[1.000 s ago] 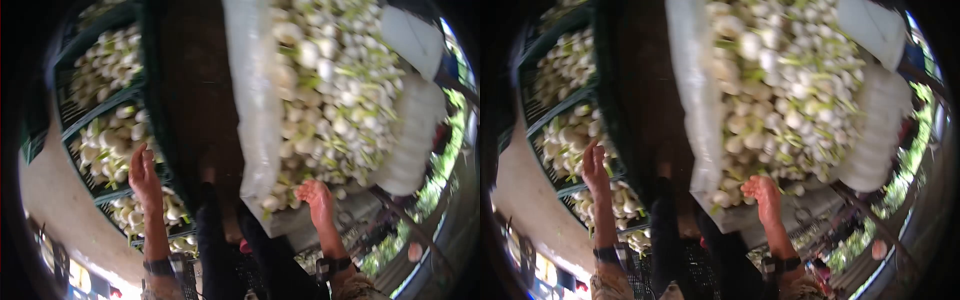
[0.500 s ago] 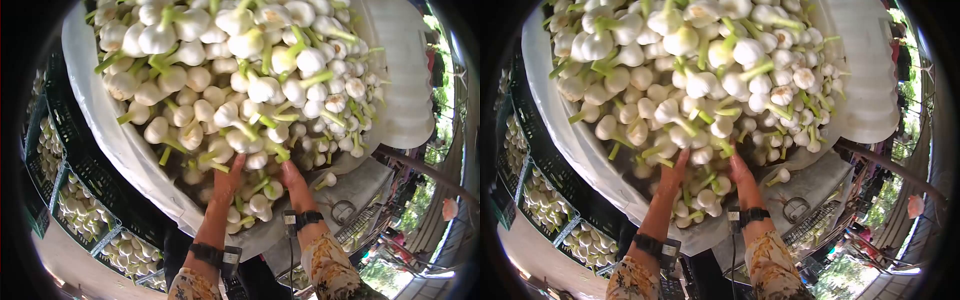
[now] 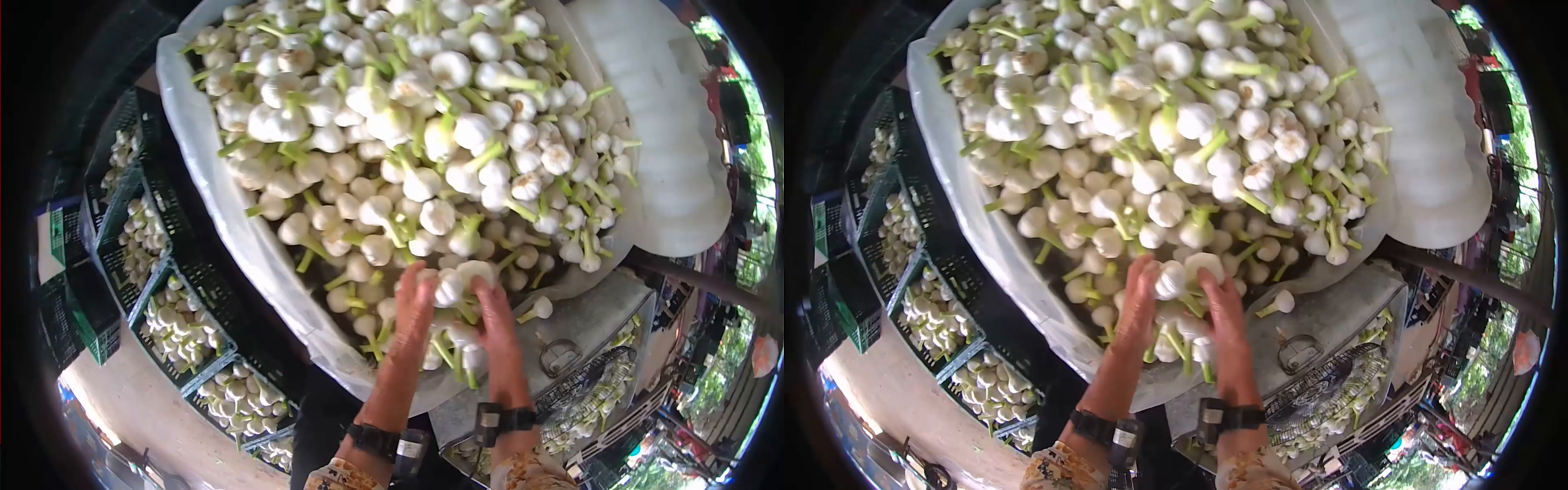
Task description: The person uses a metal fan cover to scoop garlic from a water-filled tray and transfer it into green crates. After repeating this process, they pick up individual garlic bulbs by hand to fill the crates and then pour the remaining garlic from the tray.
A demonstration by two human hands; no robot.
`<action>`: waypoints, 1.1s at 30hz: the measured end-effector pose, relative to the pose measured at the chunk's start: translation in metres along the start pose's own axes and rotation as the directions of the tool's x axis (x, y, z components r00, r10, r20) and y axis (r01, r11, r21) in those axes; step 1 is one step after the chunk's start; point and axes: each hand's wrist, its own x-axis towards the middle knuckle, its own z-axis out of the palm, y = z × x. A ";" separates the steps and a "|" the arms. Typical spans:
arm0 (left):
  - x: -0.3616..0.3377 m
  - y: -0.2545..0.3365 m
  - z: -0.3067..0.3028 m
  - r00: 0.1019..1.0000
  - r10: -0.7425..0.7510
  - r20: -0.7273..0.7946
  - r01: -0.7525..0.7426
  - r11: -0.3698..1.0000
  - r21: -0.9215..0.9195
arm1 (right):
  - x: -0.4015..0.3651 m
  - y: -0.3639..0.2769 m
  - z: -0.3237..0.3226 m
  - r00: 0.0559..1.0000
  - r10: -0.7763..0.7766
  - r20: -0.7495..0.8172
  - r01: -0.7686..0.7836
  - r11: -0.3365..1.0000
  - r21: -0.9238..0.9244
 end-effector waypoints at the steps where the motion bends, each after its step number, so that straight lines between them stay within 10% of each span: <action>1: 0.003 -0.010 -0.002 0.998 0.043 -0.047 -0.038 0.994 0.100 | -0.009 -0.002 -0.004 0.999 -0.038 -0.032 0.037 0.999 -0.040; 5: -0.032 0.016 -0.010 0.950 0.309 0.050 -0.312 0.924 0.222 | -0.052 -0.026 0.019 0.961 -0.268 0.066 0.273 0.959 -0.077; 8: -0.073 0.114 -0.039 0.999 -0.037 0.031 0.031 0.986 0.166 | -0.113 -0.048 0.096 0.966 -0.236 0.103 0.247 0.962 -0.113; 16: -0.148 0.261 -0.333 0.906 0.187 -0.379 -0.278 0.939 -0.203 | -0.183 0.114 0.378 0.772 0.044 0.634 0.052 0.990 -0.133; 21: -0.125 0.230 -0.574 0.652 0.389 -0.650 0.233 0.714 0.661 | -0.101 0.276 0.490 0.628 -0.113 0.770 0.424 0.880 -0.217; 24: -0.116 0.208 -0.607 0.512 0.611 -0.604 0.395 0.457 0.797 | -0.079 0.304 0.487 0.539 -0.115 0.835 0.726 0.566 -0.391; 27: -0.091 0.218 -0.593 0.605 0.724 -0.330 0.232 0.236 0.944 | -0.105 0.279 0.502 0.218 -0.148 0.965 0.972 -0.053 -0.228; 30: -0.050 0.208 -0.590 0.777 0.609 -0.160 0.084 0.152 0.985 | -0.104 0.292 0.552 -0.064 0.060 0.996 0.949 -0.304 0.079; 33: -0.052 0.200 -0.593 0.785 0.592 -0.184 0.182 0.064 0.981 | -0.076 0.330 0.558 0.074 0.019 0.997 0.882 -0.468 -0.056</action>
